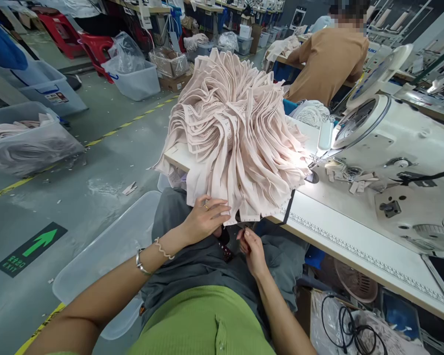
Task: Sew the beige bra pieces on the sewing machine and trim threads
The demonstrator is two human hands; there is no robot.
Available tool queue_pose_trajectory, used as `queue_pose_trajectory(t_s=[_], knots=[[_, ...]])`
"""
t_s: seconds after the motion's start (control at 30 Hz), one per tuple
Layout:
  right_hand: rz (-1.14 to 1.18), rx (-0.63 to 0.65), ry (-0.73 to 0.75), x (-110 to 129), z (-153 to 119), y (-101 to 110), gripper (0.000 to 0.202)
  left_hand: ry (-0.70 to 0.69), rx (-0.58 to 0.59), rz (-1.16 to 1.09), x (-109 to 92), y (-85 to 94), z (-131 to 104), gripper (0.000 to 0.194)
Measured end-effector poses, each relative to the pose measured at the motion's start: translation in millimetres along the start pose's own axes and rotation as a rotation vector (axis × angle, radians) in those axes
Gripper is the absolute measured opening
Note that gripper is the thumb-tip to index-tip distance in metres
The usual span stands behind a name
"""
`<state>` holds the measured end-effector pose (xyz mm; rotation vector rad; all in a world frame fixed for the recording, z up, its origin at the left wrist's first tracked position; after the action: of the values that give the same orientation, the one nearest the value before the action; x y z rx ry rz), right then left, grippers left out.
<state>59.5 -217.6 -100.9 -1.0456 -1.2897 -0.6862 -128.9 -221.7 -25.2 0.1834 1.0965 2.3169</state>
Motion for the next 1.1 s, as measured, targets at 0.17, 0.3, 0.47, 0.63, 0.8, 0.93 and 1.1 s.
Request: queue_pose_trajectory(t_s=[0.17,0.3,0.47,0.63,0.8,0.93,1.1], knots=[[-0.018,0.024,-0.016,1,15,4,0.048,0.01,0.082,0.023,0,7.5,-4,0.019],[-0.047,0.072,0.007,8,13,-1,0.049,0.029,0.179,0.061,-2,4.1,-2,0.008],[-0.03,0.056,0.026,12,-2,9,0.051,0.01,0.058,0.129,-15,-15.4,11,0.027],[-0.034,-0.165,0.08,19,2,34,0.051,0.077,-0.205,0.201,-19,-33.2,26,0.045],[-0.08,-0.123,0.083,28,14,38,0.049,0.075,-0.224,0.183,-13,-29.7,27,0.025],[-0.082,-0.059,0.099,36,15,31,0.049,0.083,-0.166,0.2,-10,-19.8,23,0.025],[-0.044,0.012,0.109,43,4,24,0.052,-0.051,0.019,0.069,-26,-21.6,37,0.043]])
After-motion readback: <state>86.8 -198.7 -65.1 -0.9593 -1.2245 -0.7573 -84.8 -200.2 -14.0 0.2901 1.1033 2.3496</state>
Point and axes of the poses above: each hand's wrist, its own z-axis towards the middle knuckle, its own y-axis out of the back of the hand, x = y × z, the point moved 3 cm from there along z, towards the middle knuckle, and after that the axes turned 8 degrees about y, right-handed, at the moved point
